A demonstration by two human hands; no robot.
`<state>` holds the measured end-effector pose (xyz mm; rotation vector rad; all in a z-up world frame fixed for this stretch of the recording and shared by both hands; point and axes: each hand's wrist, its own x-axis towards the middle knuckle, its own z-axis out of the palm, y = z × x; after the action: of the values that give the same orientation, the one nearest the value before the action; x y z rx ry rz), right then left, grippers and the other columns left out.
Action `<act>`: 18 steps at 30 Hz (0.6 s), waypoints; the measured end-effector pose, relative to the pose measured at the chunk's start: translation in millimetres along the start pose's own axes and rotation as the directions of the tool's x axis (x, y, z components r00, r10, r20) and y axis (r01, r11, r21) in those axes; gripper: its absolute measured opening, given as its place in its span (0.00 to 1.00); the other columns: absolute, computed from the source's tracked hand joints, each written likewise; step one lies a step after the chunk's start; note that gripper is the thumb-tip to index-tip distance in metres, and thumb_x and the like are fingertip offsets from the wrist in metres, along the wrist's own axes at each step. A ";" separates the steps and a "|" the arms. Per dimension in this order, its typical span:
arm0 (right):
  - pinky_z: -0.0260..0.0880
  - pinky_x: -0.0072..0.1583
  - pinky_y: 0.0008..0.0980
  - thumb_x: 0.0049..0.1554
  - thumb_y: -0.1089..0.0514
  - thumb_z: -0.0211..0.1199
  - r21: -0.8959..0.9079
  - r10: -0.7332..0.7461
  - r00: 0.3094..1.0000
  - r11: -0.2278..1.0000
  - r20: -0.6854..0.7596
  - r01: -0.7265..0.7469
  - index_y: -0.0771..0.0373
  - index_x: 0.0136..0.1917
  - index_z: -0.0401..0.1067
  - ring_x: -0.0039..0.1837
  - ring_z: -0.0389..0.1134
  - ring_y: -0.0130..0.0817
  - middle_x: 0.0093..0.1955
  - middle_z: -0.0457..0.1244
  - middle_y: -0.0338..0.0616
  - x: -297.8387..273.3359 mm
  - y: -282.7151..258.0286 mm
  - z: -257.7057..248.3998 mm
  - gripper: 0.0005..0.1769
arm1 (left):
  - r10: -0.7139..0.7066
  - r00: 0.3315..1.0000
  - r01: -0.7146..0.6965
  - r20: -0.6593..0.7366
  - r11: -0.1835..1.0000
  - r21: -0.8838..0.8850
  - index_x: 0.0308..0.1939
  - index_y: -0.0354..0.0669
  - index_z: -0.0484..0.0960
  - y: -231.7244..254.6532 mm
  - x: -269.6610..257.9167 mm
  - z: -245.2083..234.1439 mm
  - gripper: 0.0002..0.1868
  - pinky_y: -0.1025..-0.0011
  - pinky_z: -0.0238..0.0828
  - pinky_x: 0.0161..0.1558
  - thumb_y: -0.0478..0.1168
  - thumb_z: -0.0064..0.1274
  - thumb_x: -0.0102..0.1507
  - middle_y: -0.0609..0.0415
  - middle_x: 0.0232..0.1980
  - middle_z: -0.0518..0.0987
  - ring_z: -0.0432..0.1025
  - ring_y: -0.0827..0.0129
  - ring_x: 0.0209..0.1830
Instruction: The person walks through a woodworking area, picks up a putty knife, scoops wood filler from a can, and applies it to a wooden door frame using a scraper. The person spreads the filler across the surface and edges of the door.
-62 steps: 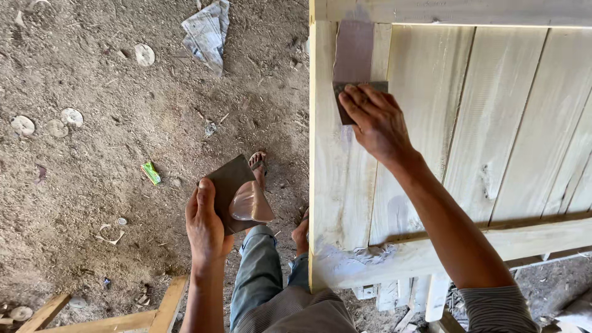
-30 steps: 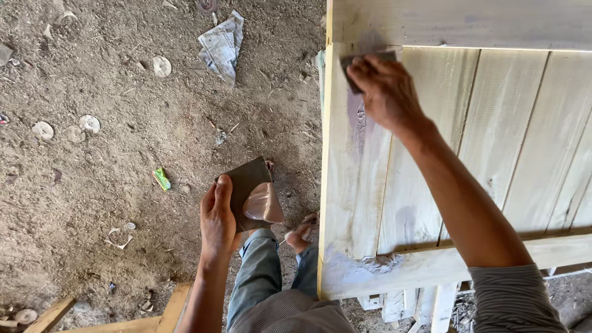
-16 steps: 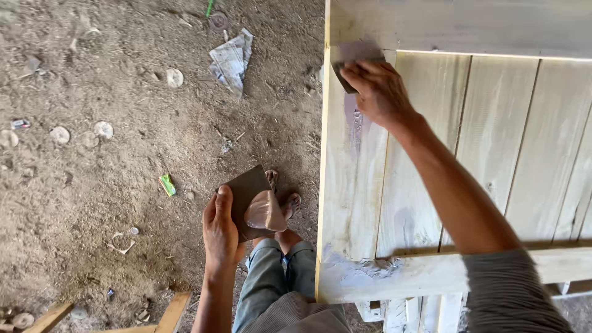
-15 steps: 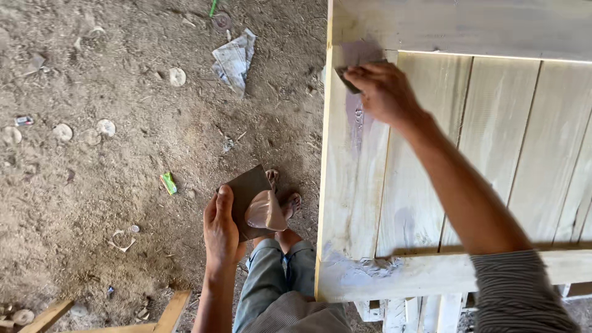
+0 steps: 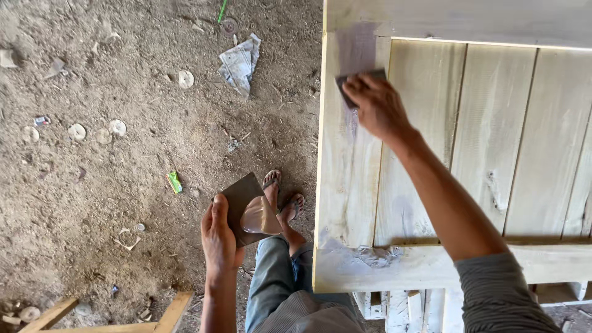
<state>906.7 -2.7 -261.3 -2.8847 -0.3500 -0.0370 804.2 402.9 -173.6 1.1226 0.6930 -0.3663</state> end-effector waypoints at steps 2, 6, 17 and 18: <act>0.66 0.71 0.44 0.51 0.71 0.66 -0.048 -0.005 1.000 0.999 -0.001 0.005 0.59 0.65 0.75 0.73 0.63 0.42 0.70 0.66 0.45 -25.7 -19.7 -3.6 0.28 | 0.017 0.999 -0.016 0.042 0.999 -0.034 0.45 0.32 0.76 -6.1 -0.8 2.0 0.21 0.72 0.77 0.33 0.50 0.42 0.73 0.50 0.39 0.80 0.76 0.70 0.32; 0.66 0.69 0.43 0.50 0.72 0.62 -0.077 0.042 0.997 0.996 0.065 -0.037 0.57 0.66 0.75 0.71 0.64 0.41 0.69 0.67 0.42 -67.4 -53.8 -16.9 0.30 | 0.025 0.994 -0.026 0.103 1.000 0.008 0.45 0.33 0.76 -20.2 1.8 17.3 0.19 0.70 0.75 0.28 0.49 0.42 0.74 0.50 0.36 0.78 0.73 0.68 0.28; 0.72 0.67 0.33 0.60 0.76 0.51 1.000 0.682 0.731 -0.005 0.020 -0.023 0.67 0.73 0.69 0.63 0.72 0.32 0.64 0.68 0.50 -161.5 -157.2 -97.0 0.29 | -0.003 0.967 0.028 0.256 0.995 -0.094 0.45 0.36 0.76 -89.3 9.2 122.6 0.18 0.75 0.73 0.33 0.48 0.38 0.74 0.56 0.36 0.75 0.70 0.73 0.33; 0.72 0.66 0.32 0.60 0.75 0.51 1.000 0.711 0.704 0.007 0.001 -0.009 0.68 0.74 0.68 0.63 0.72 0.32 0.65 0.68 0.51 -166.3 -166.2 -93.6 0.29 | 0.021 0.964 0.009 0.266 0.994 -0.110 0.44 0.36 0.76 -93.7 6.1 133.8 0.18 0.75 0.71 0.33 0.48 0.38 0.74 0.57 0.35 0.73 0.68 0.75 0.33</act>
<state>705.8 93.5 -141.1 -1.3091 0.4699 -0.3599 795.8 243.4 -208.4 0.9489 0.4658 -0.4591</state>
